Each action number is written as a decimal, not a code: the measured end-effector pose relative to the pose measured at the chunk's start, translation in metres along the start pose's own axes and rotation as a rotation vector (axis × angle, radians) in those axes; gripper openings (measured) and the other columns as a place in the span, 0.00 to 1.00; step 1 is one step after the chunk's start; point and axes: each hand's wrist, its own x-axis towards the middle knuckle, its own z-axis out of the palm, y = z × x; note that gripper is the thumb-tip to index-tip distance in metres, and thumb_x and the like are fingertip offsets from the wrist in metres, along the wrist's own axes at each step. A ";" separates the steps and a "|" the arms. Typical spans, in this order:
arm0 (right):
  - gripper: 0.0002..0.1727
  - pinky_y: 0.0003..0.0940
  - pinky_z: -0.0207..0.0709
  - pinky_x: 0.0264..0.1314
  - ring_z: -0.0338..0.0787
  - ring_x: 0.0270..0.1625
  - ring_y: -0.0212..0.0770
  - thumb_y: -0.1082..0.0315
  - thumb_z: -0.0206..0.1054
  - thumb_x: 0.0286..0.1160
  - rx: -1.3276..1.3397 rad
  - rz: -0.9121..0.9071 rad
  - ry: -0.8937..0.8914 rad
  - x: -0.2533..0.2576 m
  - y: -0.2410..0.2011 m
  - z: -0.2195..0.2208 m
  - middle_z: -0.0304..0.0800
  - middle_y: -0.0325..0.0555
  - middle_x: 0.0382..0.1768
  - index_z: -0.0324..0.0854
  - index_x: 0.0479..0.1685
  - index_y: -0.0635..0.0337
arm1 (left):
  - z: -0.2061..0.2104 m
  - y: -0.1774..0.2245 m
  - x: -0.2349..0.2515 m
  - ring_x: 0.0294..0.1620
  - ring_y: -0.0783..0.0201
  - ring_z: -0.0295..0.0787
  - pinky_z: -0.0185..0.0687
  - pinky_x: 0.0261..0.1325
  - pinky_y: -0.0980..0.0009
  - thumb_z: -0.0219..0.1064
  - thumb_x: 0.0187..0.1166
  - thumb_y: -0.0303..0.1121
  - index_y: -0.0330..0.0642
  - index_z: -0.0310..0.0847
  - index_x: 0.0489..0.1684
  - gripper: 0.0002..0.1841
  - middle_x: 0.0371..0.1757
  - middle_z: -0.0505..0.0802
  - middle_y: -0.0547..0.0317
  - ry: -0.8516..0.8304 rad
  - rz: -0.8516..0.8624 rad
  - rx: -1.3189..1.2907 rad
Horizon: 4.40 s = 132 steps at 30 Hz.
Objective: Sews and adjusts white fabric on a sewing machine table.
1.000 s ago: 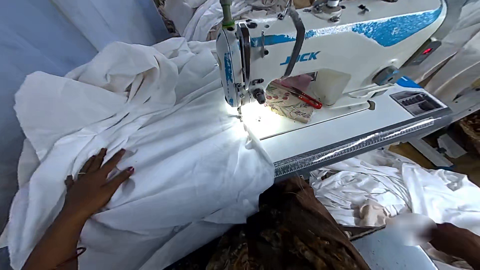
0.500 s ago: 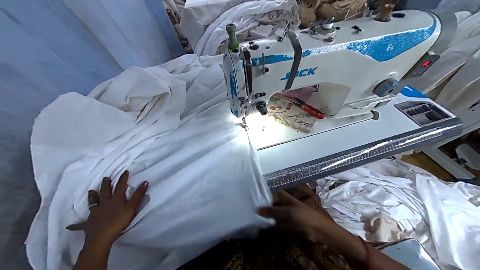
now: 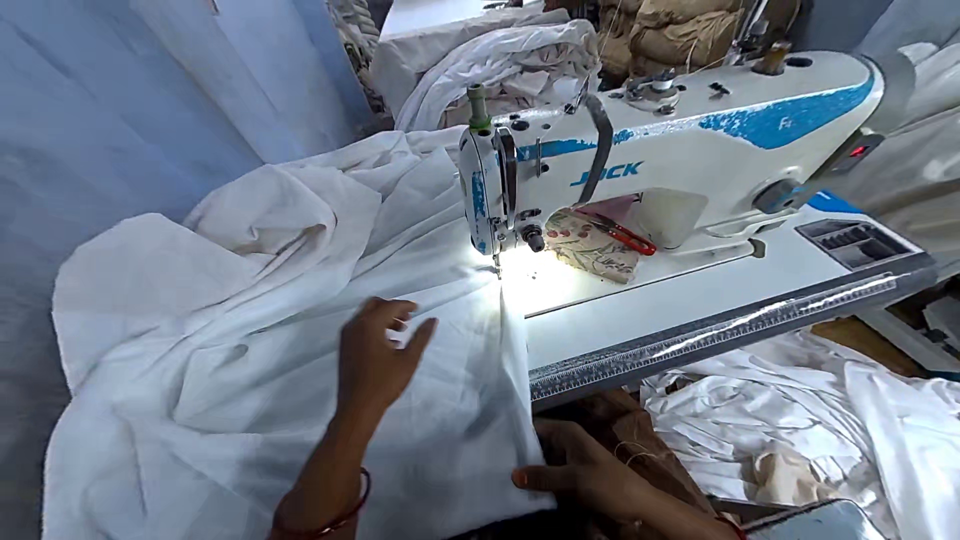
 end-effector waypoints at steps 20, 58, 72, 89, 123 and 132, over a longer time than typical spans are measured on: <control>0.12 0.49 0.80 0.29 0.89 0.25 0.53 0.70 0.66 0.79 -1.062 -0.449 -0.283 -0.070 -0.056 -0.013 0.87 0.55 0.21 0.86 0.28 0.66 | 0.057 0.092 -0.085 0.42 0.58 0.88 0.82 0.53 0.58 0.63 0.86 0.37 0.25 0.86 0.40 0.17 0.38 0.91 0.46 -1.052 -0.033 -0.535; 0.17 0.24 0.82 0.38 0.86 0.33 0.38 0.73 0.61 0.73 -1.237 -0.613 0.589 0.033 0.023 -0.037 0.87 0.46 0.33 0.92 0.55 0.61 | 0.088 0.003 -0.019 0.95 0.50 0.53 0.46 0.86 0.27 0.44 0.83 0.65 0.53 0.74 0.84 0.37 0.91 0.70 0.58 -0.300 0.582 0.289; 0.10 0.18 0.79 0.36 0.85 0.33 0.19 0.69 0.79 0.64 -0.284 -0.136 0.115 -0.060 -0.043 -0.018 0.88 0.32 0.31 0.84 0.36 0.62 | -0.052 -0.173 0.022 0.90 0.25 0.51 0.33 0.74 0.10 0.58 0.83 0.63 0.49 0.59 0.93 0.41 0.91 0.67 0.44 -0.178 -0.213 0.483; 0.14 0.26 0.80 0.26 0.82 0.23 0.31 0.60 0.72 0.68 -1.114 -0.438 0.616 0.014 -0.002 -0.031 0.88 0.40 0.28 0.94 0.44 0.59 | 0.071 0.088 -0.106 0.36 0.43 0.92 0.87 0.42 0.50 0.62 0.82 0.30 0.28 0.83 0.21 0.17 0.29 0.89 0.38 -0.704 0.599 -0.331; 0.14 0.31 0.83 0.43 0.87 0.44 0.40 0.68 0.62 0.73 -1.353 -0.615 0.459 0.054 -0.002 -0.050 0.88 0.41 0.42 0.93 0.50 0.53 | 0.092 0.036 -0.024 0.92 0.46 0.61 0.63 0.81 0.32 0.60 0.84 0.42 0.40 0.76 0.81 0.27 0.90 0.70 0.53 -0.303 0.433 0.410; 0.08 0.20 0.85 0.35 0.88 0.30 0.23 0.66 0.69 0.75 -0.891 -0.737 0.801 0.039 -0.013 -0.090 0.90 0.36 0.29 0.89 0.40 0.63 | 0.103 0.062 -0.052 0.80 0.34 0.77 0.62 0.72 0.20 0.68 0.75 0.28 0.50 0.82 0.76 0.26 0.80 0.81 0.40 -0.099 0.415 0.492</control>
